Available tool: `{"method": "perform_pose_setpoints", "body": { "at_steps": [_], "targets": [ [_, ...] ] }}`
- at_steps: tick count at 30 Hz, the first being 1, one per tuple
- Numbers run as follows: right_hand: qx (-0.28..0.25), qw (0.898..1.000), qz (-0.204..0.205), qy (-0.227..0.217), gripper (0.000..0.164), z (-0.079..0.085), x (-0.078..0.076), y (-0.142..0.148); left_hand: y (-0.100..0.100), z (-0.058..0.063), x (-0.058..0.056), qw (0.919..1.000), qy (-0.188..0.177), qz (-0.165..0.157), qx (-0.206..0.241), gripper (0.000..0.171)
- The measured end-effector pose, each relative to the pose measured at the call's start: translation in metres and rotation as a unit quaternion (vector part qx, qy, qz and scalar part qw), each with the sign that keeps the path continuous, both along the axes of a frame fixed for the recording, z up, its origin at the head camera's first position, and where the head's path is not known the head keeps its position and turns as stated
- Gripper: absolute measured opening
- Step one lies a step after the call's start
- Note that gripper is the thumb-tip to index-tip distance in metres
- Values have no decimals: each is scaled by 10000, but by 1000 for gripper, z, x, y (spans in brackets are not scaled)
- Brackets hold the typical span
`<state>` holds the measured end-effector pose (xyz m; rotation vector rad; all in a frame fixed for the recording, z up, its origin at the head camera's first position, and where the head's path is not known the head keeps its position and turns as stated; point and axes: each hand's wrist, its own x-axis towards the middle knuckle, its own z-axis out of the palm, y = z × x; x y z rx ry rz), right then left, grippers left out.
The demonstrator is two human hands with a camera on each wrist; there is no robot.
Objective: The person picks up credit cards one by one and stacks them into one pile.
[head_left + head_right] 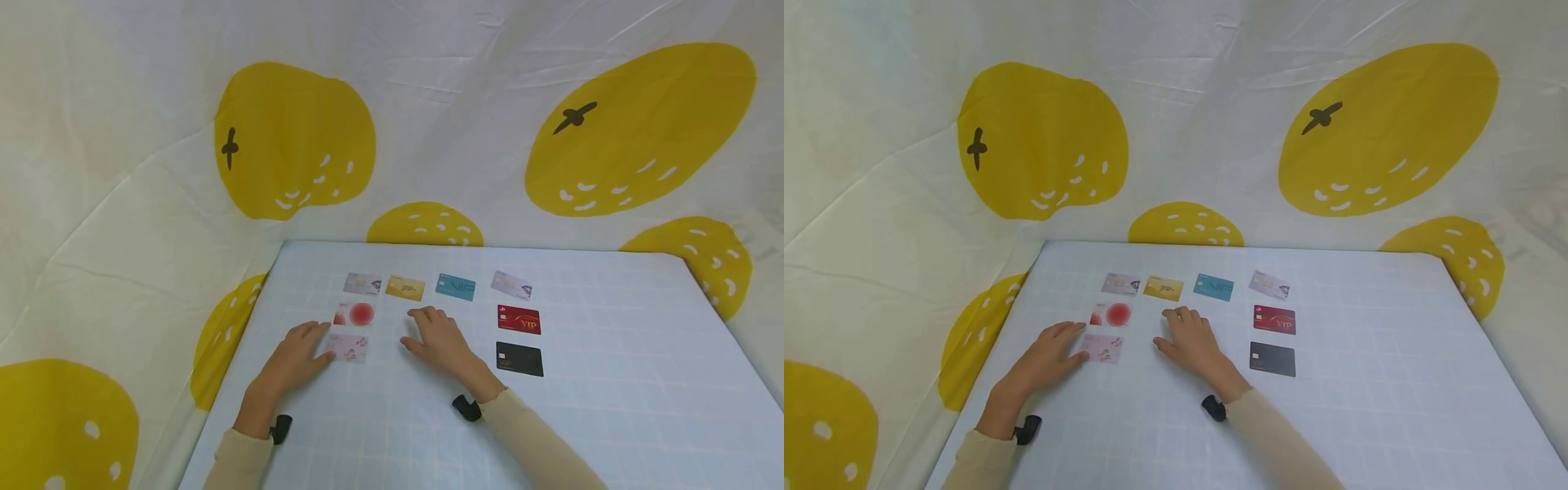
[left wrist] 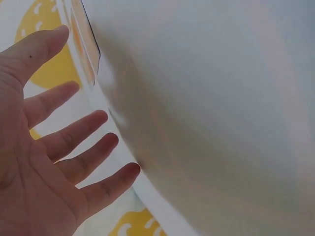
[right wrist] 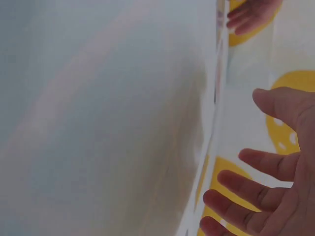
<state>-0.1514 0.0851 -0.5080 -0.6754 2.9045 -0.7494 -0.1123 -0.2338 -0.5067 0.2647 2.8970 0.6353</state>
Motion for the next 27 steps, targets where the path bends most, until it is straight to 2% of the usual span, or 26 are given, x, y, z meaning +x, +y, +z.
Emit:
{"method": "perform_pose_setpoints", "body": {
  "at_steps": [6, 13, 20, 27],
  "targets": [
    [87, 9992, 183, -333, 57, 4, -3, -30, 0, 1, -4, 9999, 47, -73, -88, 65],
    [268, 9980, 350, -463, 55, 2, -3, -60, -1, 0, -6, 9997, 87, -215, -125, 62],
    [852, 9952, 448, -178, 59, -5, -2, -81, -1, 2, -8, 9991, 145, -288, -266, 57],
    [1237, 9911, 492, 30, 63, -5, 2, -93, 0, 4, -8, 9991, 91, -254, -328, 55]
  ]
}}
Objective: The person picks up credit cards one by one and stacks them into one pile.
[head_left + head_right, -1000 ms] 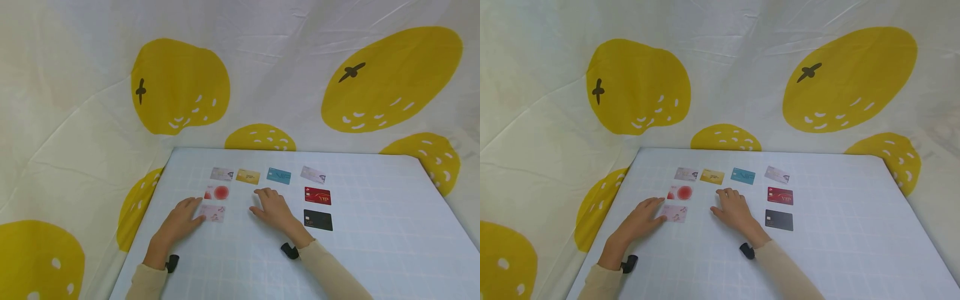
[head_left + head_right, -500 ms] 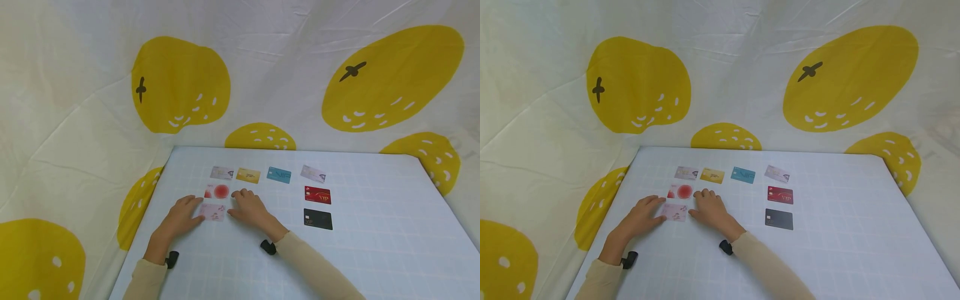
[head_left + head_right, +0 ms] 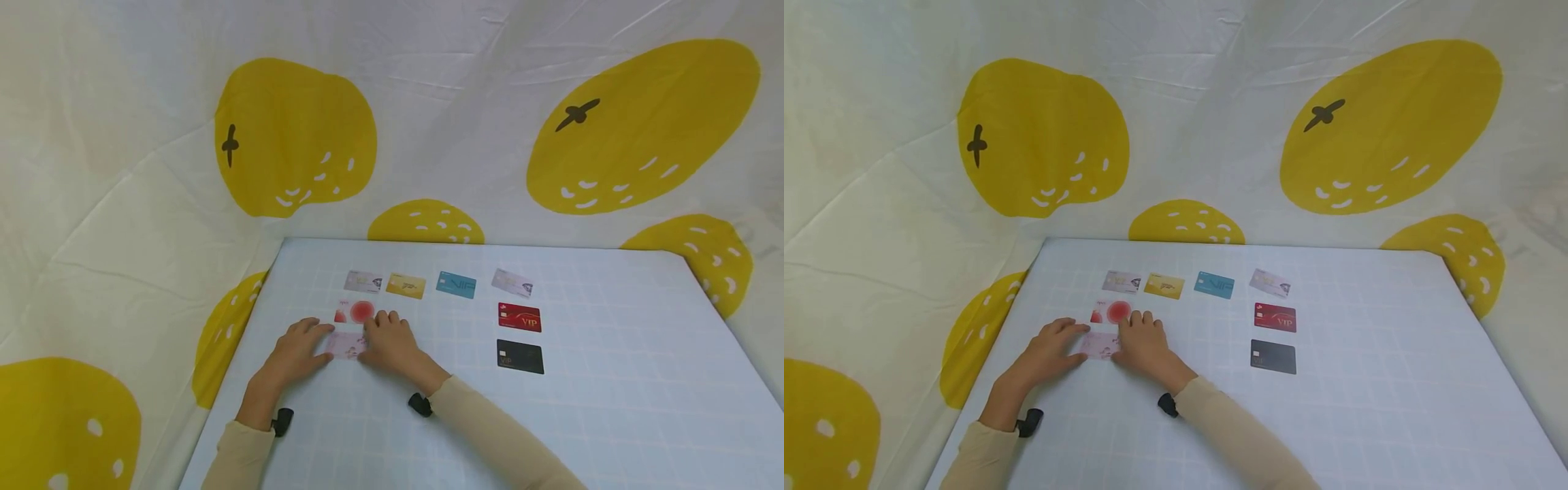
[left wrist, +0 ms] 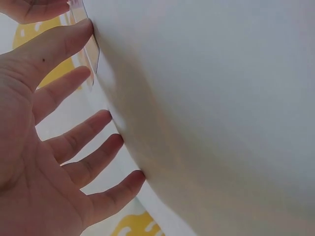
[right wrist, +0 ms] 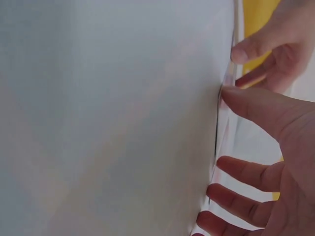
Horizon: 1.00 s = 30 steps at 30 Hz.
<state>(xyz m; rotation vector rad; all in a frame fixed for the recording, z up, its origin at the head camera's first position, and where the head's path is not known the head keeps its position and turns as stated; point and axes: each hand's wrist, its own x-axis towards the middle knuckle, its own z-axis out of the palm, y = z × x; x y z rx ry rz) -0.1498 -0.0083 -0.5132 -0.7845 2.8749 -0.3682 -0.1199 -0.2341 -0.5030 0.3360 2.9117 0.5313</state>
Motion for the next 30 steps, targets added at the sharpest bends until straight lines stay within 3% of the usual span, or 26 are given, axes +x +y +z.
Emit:
{"method": "perform_pose_setpoints", "body": {
  "at_steps": [18, 30],
  "targets": [
    [206, 9997, -16, 135, 61, 0, 3, -5, 0, -3, -1, 10000, -56, 41, -41, 54],
    [29, 9999, -52, 110, 54, -3, 2, -3, 1, -3, -1, 10000, 38, 18, -36, 54]
  ]
}}
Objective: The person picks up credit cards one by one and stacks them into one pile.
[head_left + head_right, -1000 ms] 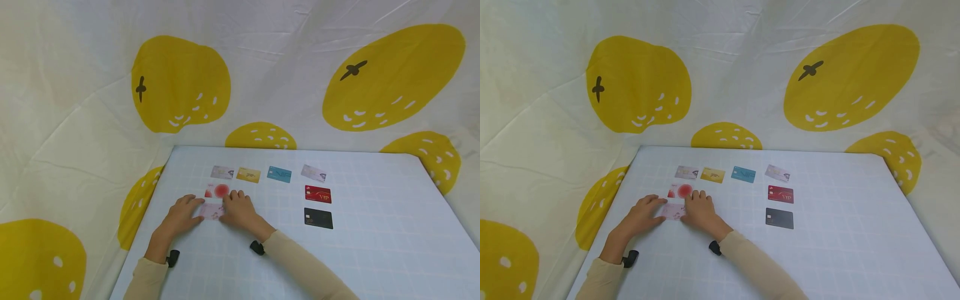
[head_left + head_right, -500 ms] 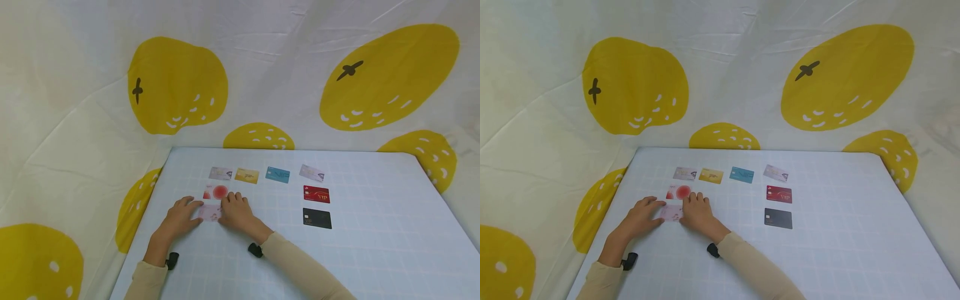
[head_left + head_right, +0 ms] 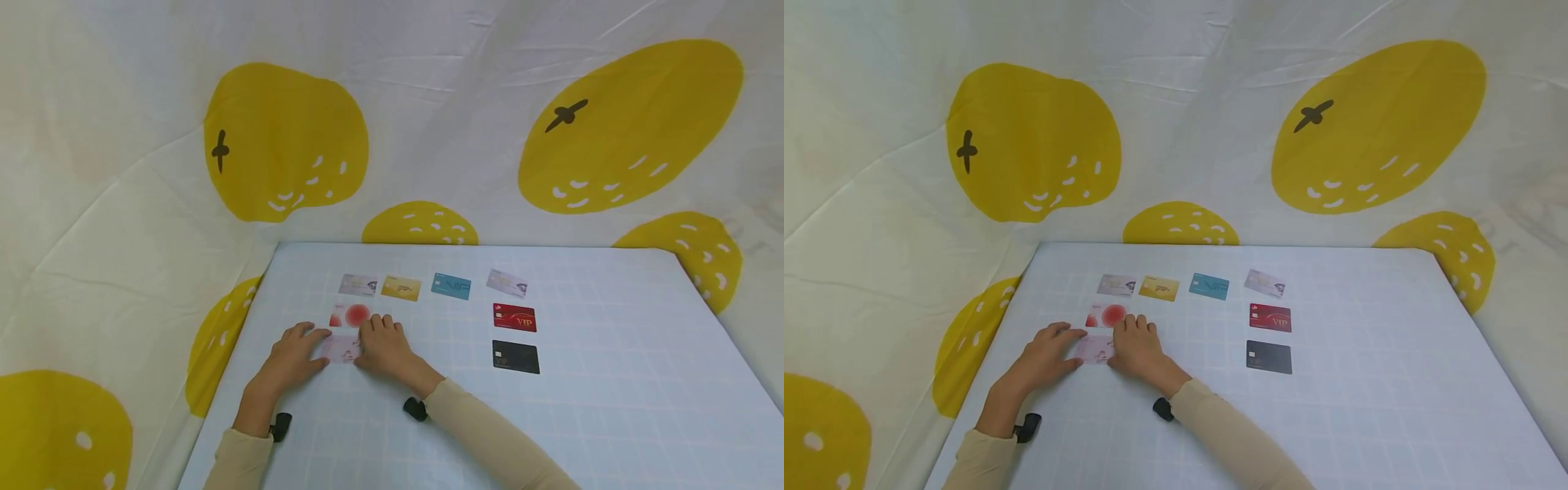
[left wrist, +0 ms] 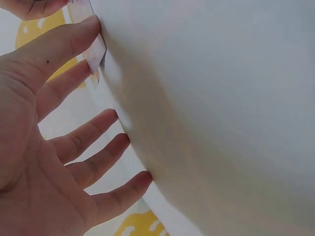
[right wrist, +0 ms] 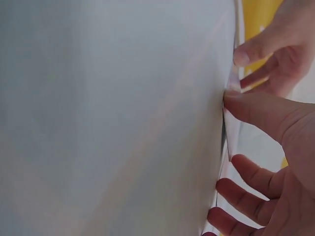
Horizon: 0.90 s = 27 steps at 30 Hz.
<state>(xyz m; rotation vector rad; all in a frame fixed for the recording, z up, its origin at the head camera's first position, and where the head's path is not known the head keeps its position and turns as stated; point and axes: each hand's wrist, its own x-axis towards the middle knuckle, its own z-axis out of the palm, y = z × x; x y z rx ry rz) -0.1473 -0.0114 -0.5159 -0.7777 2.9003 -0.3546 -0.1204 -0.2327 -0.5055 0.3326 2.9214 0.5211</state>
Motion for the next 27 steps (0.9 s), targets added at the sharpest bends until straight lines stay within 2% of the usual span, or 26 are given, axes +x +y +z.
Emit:
{"method": "perform_pose_setpoints", "body": {
  "at_steps": [10, 17, 21, 27],
  "targets": [
    [-305, 9993, -105, -177, 49, 0, -2, 0, 1, -3, -2, 9998, 141, 66, 112, 52],
    [-801, 9948, -201, -593, 38, 0, -5, 1, 3, -3, -4, 9970, -304, 141, 692, 50],
    [-1296, 9872, -187, -908, 29, 1, -7, 3, 5, -3, -4, 9945, -408, 192, 945, 50],
    [-2127, 9673, -48, -1381, 27, 4, -6, 8, 6, -2, -3, 9919, -454, 300, 1147, 47]
  ]
}}
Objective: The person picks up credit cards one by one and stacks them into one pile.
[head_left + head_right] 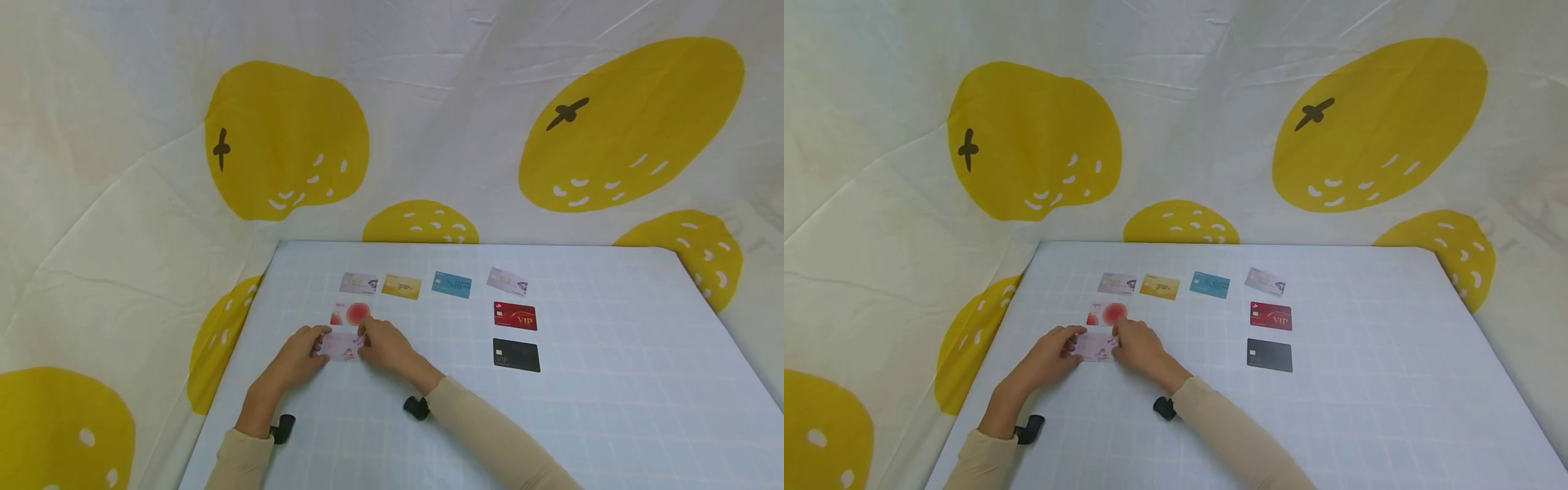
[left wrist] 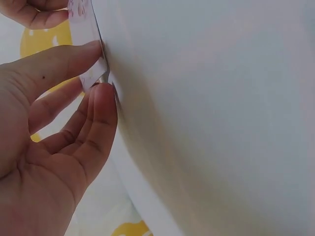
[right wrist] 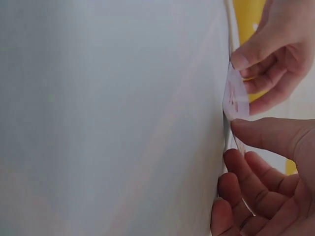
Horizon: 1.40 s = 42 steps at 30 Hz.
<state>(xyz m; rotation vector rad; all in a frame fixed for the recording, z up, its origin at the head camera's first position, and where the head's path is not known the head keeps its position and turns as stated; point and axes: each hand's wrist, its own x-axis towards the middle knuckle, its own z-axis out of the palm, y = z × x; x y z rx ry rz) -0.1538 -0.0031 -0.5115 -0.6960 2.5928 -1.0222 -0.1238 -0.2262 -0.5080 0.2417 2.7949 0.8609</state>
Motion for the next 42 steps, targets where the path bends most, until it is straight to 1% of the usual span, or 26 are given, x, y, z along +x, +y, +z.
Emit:
{"method": "perform_pose_setpoints", "body": {
  "at_steps": [6, 11, 14, 16, 21, 27, 32, 37, 42],
  "targets": [
    [-191, 9998, 15, -39, 26, -2, -1, 1, 2, 2, 0, 9998, 37, 128, 169, 41],
    [-290, 9995, -67, -143, 24, -3, -1, 2, 3, 4, 1, 9993, 180, 127, 301, 41],
    [-397, 9987, -184, -264, 21, -4, -2, 6, 4, 3, 0, 9987, 243, 135, 419, 43],
    [-458, 9980, -257, -350, 20, -3, -2, 9, 6, 2, 0, 9981, 211, 198, 546, 44],
    [-543, 9966, -357, -510, 18, -1, -3, 19, 13, -3, -1, 9957, 271, 203, 866, 40],
    [-610, 9961, -415, -492, 17, 1, -3, 34, 25, -5, -2, 9941, 260, 150, 1040, 40],
    [-706, 9954, -528, -373, 17, 0, -5, 49, 38, -5, -6, 9921, 440, 76, 1175, 43],
    [-772, 9943, -676, -275, 16, -1, -6, 63, 52, -2, -9, 9919, 282, 82, 1232, 42],
    [-787, 9929, -850, -251, 17, -2, -6, 77, 65, -1, -13, 9911, 153, -61, 1319, 43]
  ]
}}
